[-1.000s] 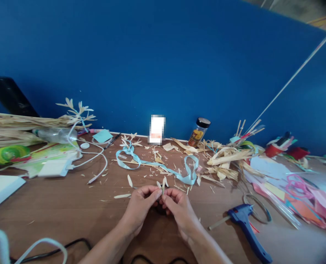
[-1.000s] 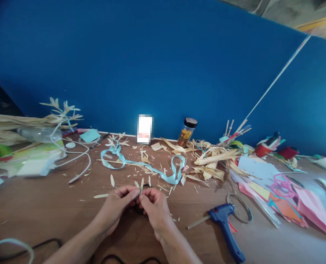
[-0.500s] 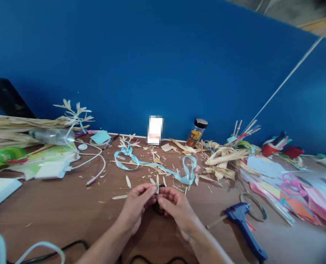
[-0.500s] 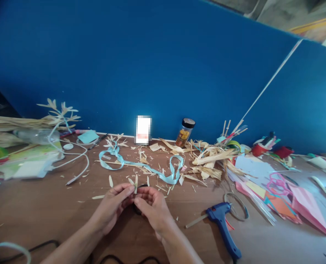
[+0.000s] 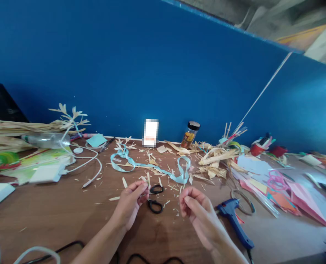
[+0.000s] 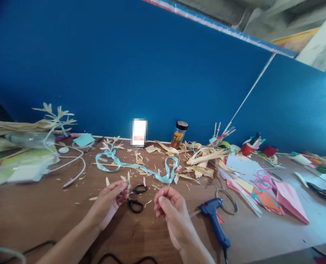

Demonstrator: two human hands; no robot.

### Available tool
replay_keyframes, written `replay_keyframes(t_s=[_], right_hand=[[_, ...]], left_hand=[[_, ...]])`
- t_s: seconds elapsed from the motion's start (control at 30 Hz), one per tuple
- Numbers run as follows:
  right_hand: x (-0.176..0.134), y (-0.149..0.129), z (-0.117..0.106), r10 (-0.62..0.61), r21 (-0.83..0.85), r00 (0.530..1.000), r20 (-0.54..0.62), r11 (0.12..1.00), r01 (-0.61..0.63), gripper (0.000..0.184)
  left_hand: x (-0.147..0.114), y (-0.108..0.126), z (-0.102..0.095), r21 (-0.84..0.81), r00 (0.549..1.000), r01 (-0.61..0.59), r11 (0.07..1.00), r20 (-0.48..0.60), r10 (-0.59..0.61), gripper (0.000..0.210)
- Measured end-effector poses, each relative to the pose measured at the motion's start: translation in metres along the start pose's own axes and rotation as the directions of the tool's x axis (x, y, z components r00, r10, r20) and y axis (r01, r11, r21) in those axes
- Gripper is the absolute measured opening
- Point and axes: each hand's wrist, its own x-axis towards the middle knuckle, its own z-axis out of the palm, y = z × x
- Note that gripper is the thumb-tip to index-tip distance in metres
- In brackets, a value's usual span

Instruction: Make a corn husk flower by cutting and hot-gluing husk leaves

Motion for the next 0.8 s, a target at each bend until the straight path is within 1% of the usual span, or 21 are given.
replay_keyframes(t_s=[0.1,0.17,0.27,0.3,0.37,0.4,0.47,0.5,0.53,0.57,0.6,0.63,0.67,0.7,0.73,0.8], right_hand=[[-0.014,-0.011,-0.017,-0.020,0.063,1.000,-0.005,0.998,0.020,0.010],[-0.027,-0.021,-0.030,-0.042,0.072,0.998,-0.044,0.996,0.045,0.011],[-0.045,-0.041,-0.055,-0.102,0.008,0.985,-0.141,0.995,0.104,0.016],[-0.050,-0.049,-0.064,-0.136,-0.016,0.970,-0.199,0.991,0.136,0.022],[-0.057,-0.066,-0.082,-0.220,-0.076,0.922,-0.317,0.975,0.207,0.035],[-0.059,-0.075,-0.091,-0.285,-0.117,0.885,-0.368,0.958,0.260,0.039],[-0.058,-0.089,-0.105,-0.419,-0.241,0.801,-0.427,0.907,0.346,0.040],[-0.057,-0.095,-0.110,-0.473,-0.338,0.769,-0.430,0.874,0.349,0.037],[-0.054,-0.099,-0.114,-0.509,-0.457,0.755,-0.412,0.833,0.312,0.033],[-0.049,-0.101,-0.115,-0.527,-0.581,0.765,-0.371,0.774,0.251,0.026],[-0.044,-0.101,-0.113,-0.526,-0.696,0.791,-0.314,0.694,0.186,0.021],[-0.037,-0.100,-0.110,-0.506,-0.788,0.827,-0.243,0.601,0.136,0.020],[-0.030,-0.098,-0.104,-0.477,-0.852,0.864,-0.160,0.509,0.123,0.020],[-0.021,-0.095,-0.097,-0.454,-0.894,0.887,-0.078,0.426,0.139,0.018],[-0.012,-0.092,-0.089,-0.434,-0.920,0.901,-0.007,0.357,0.164,0.017],[0.008,-0.085,-0.071,-0.406,-0.942,0.908,0.104,0.252,0.220,0.018]], left_hand=[[0.002,-0.001,-0.001,-0.004,0.999,0.004,1.000,-0.032,-0.004,0.017],[0.003,-0.002,-0.001,-0.005,0.999,0.004,1.000,-0.051,-0.004,0.018],[0.002,-0.002,-0.001,-0.010,0.999,0.001,1.000,-0.053,-0.001,0.018],[0.002,-0.002,-0.001,-0.010,0.999,0.002,1.000,-0.046,-0.003,0.017],[0.001,-0.001,-0.002,-0.009,0.999,0.006,1.000,-0.035,-0.006,0.016],[0.001,-0.001,-0.002,-0.009,0.999,0.006,1.000,-0.032,-0.007,0.015],[0.001,0.000,-0.002,-0.012,0.999,0.001,1.000,-0.044,-0.001,0.015],[0.002,0.000,-0.002,-0.014,0.999,-0.003,1.000,-0.053,0.002,0.015],[0.002,0.001,-0.002,-0.016,0.998,-0.008,1.000,-0.065,0.007,0.016],[0.002,0.001,-0.002,-0.016,0.997,-0.014,1.000,-0.078,0.012,0.016],[0.003,0.002,-0.002,-0.016,0.996,-0.022,1.000,-0.092,0.020,0.017],[0.003,0.002,-0.003,-0.016,0.994,-0.033,0.999,-0.105,0.031,0.018],[0.004,0.003,-0.003,-0.018,0.992,-0.048,0.999,-0.117,0.046,0.019],[0.004,0.005,-0.003,-0.024,0.989,-0.068,0.997,-0.131,0.064,0.019],[0.004,0.006,-0.004,-0.033,0.986,-0.091,0.995,-0.147,0.085,0.019],[0.005,0.009,-0.005,-0.060,0.975,-0.141,0.988,-0.183,0.128,0.020]])
